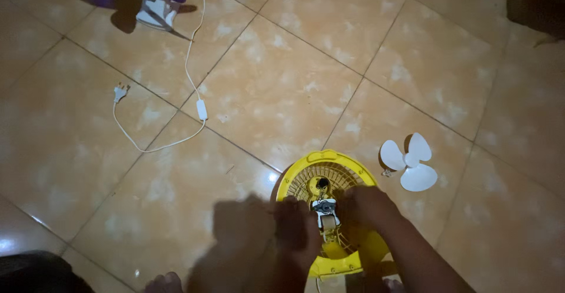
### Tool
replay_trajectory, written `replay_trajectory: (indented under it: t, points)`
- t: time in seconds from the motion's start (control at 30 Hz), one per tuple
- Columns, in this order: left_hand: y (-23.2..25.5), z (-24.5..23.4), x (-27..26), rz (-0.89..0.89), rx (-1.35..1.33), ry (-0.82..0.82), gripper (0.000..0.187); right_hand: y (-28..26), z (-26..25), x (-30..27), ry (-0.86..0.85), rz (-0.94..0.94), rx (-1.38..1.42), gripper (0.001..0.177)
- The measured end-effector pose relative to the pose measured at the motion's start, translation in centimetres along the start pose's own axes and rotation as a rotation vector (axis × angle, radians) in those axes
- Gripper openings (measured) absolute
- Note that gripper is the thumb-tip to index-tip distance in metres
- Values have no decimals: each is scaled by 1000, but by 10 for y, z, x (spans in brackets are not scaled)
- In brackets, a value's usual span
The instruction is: The person uses a screwdriver to remove screws from a small black component, then places the component into the center of a yellow fan housing. The person continues to adjust the component and the housing.
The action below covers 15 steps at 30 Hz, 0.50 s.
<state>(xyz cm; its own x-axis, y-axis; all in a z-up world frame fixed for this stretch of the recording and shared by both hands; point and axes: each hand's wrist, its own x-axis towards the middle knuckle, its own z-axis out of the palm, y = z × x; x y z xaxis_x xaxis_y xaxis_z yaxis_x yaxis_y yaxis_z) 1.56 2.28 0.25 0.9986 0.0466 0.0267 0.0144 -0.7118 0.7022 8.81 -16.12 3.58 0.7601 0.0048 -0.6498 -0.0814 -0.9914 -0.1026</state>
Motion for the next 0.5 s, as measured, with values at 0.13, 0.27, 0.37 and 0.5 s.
replay_trajectory:
  t: [0.13,0.27,0.37,0.5]
  points:
    - [-14,1,37,16,102,-491,21,-2,18,14,327,105,538,28]
    - [-6,19,70,94,-94,-233,41,-7,39,27,157,203,880,31]
    - [0,39,98,79,2,-491,40,-2,42,25,131,111,830,43]
    - [-2,63,105,-93,104,-652,41,0,45,7,119,221,993,42]
